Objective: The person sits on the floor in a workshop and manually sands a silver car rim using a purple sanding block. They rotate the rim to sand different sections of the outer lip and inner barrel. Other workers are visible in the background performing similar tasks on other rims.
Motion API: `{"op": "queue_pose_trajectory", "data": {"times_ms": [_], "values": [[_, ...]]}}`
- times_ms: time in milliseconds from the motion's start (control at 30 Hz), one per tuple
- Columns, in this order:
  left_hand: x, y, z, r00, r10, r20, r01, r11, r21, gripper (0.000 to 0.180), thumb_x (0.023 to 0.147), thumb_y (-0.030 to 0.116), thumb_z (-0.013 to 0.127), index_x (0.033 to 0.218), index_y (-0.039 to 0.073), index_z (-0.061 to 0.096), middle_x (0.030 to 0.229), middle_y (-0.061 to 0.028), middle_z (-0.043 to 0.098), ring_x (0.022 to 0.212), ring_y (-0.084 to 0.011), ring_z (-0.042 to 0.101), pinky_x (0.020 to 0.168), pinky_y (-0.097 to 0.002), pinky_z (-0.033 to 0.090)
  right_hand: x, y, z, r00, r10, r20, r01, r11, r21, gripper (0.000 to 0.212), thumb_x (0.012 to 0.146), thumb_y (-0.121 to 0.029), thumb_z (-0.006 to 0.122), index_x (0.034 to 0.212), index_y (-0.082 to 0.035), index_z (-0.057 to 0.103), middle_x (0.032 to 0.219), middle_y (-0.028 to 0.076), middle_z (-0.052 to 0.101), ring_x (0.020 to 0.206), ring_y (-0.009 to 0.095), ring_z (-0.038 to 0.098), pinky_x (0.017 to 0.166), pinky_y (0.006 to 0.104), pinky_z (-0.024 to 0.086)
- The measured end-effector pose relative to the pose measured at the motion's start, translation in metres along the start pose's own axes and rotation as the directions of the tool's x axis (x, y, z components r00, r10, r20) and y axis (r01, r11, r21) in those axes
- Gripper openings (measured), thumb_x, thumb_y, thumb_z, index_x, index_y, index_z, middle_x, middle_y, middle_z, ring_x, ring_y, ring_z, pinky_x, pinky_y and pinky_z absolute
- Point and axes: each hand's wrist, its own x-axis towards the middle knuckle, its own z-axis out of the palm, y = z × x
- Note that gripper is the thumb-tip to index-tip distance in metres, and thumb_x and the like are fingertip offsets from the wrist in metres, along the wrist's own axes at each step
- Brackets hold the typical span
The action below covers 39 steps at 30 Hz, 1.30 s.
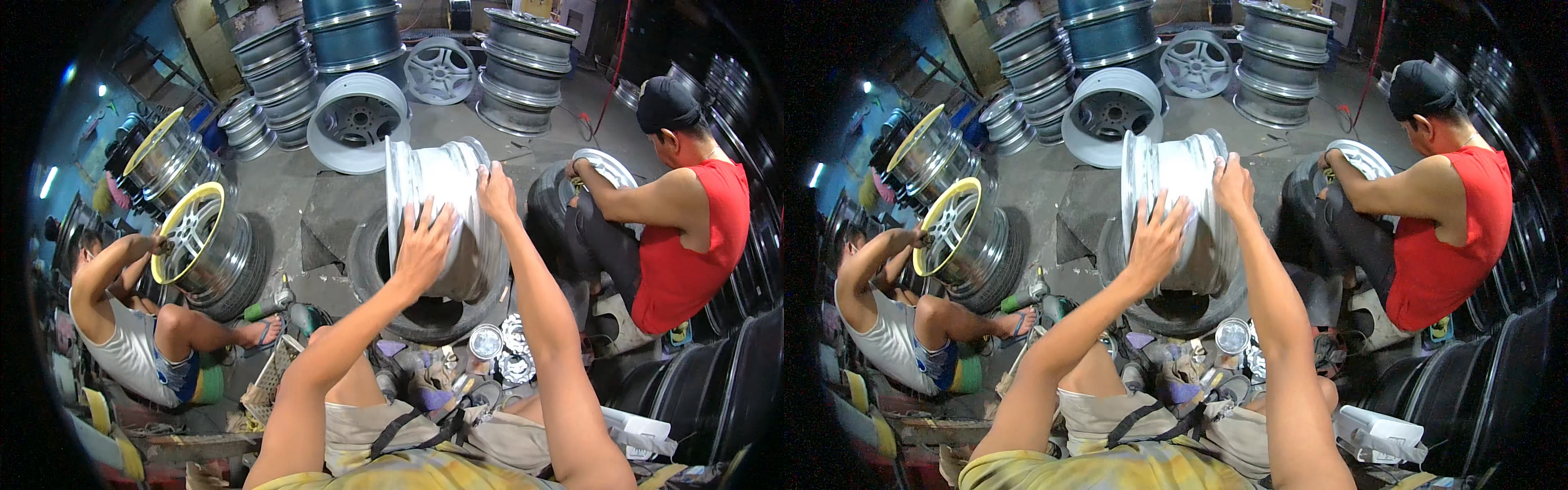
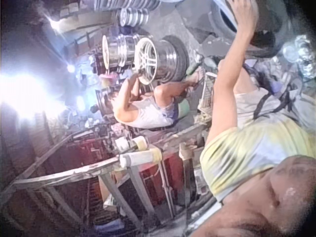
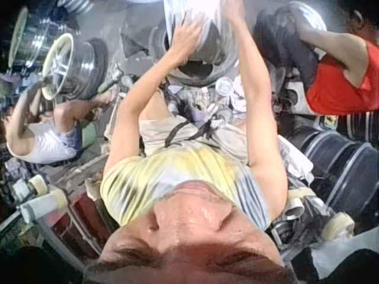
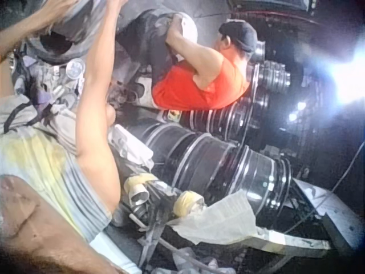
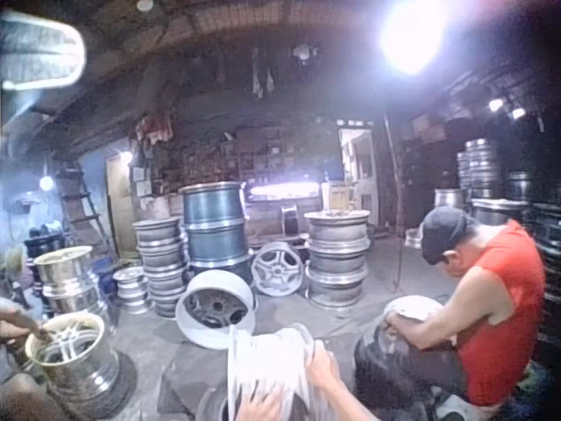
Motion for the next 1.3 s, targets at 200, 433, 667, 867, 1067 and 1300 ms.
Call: {"op": "queue_pose_trajectory", "data": {"times_ms": [200,433,667,867,1067,1300], "values": [[0.051,-0.003,0.018,0.99,-0.104,-0.093,0.104,0.995,-0.005,0.045,0.093,0.022,0.054,0.132,0.001,0.06,0.143,-0.0136,0.052,0.142,-0.0395,0.035,0.117,-0.0639,0.018,0.001,0.001,0.002,0.999,-0.04,0.001,0.04,0.999,-0.019,0.038,0.102,-0.035,0.043,0.112,0.001,0.052,0.101,0.034,0.066,0.1,0.054,0.061,0.087,0.0586,0.047],[0.037,0.001,0.007,0.995,-0.089,-0.041,0.084,0.991,-0.108,0.04,0.096,0.018,0.055,0.133,0.002,0.059,0.143,-0.0132,0.054,0.142,-0.0421,0.034,0.118,-0.0616,0.019,0.001,0.002,0.001,1.0,-0.029,-0.007,0.029,0.999,-0.02,0.039,0.102,-0.036,0.043,0.112,0.001,0.051,0.1,0.034,0.066,0.099,0.054,0.061,0.086,0.0595,0.047],[0.035,-0.001,0.016,0.991,-0.081,-0.106,0.063,0.984,-0.166,0.039,0.099,0.021,0.051,0.131,0.0,0.059,0.14,-0.0157,0.056,0.141,-0.0457,0.035,0.117,-0.061,0.019,-0.002,-0.001,0.0,0.999,-0.031,-0.025,0.031,0.999,-0.017,0.038,0.102,-0.035,0.044,0.112,0.001,0.05,0.098,0.035,0.066,0.096,0.055,0.061,0.086,0.0597,0.047],[0.057,-0.008,0.012,0.988,-0.154,-0.015,0.148,0.968,-0.204,0.04,0.098,0.02,0.053,0.133,-0.001,0.058,0.14,-0.0165,0.055,0.141,-0.0468,0.034,0.118,-0.0606,0.019,-0.004,-0.001,0.001,0.998,-0.06,-0.001,0.06,0.998,-0.011,0.037,0.103,-0.034,0.043,0.112,0.001,0.05,0.099,0.035,0.066,0.097,0.054,0.061,0.086,0.0595,0.047],[0.029,0.002,0.015,0.993,-0.101,-0.06,0.092,0.985,-0.146,0.043,0.098,0.025,0.051,0.131,-0.001,0.06,0.141,-0.017,0.053,0.141,-0.0484,0.033,0.119,-0.0611,0.015,-0.002,-0.003,-0.003,1.0,-0.028,-0.006,0.028,0.999,-0.025,0.037,0.103,-0.034,0.043,0.112,0.001,0.05,0.102,0.034,0.066,0.1,0.053,0.061,0.086,0.0591,0.047],[0.038,-0.013,0.016,0.99,-0.124,-0.071,0.126,0.992,0.023,0.047,0.095,0.025,0.053,0.135,0.001,0.057,0.143,-0.0158,0.051,0.144,-0.0463,0.029,0.118,-0.0634,0.015,-0.002,0.003,0.004,0.999,-0.032,0.001,0.032,0.999,0.009,0.037,0.103,-0.036,0.043,0.112,0.0,0.05,0.103,0.033,0.066,0.101,0.053,0.061,0.088,0.0588,0.047]]}}
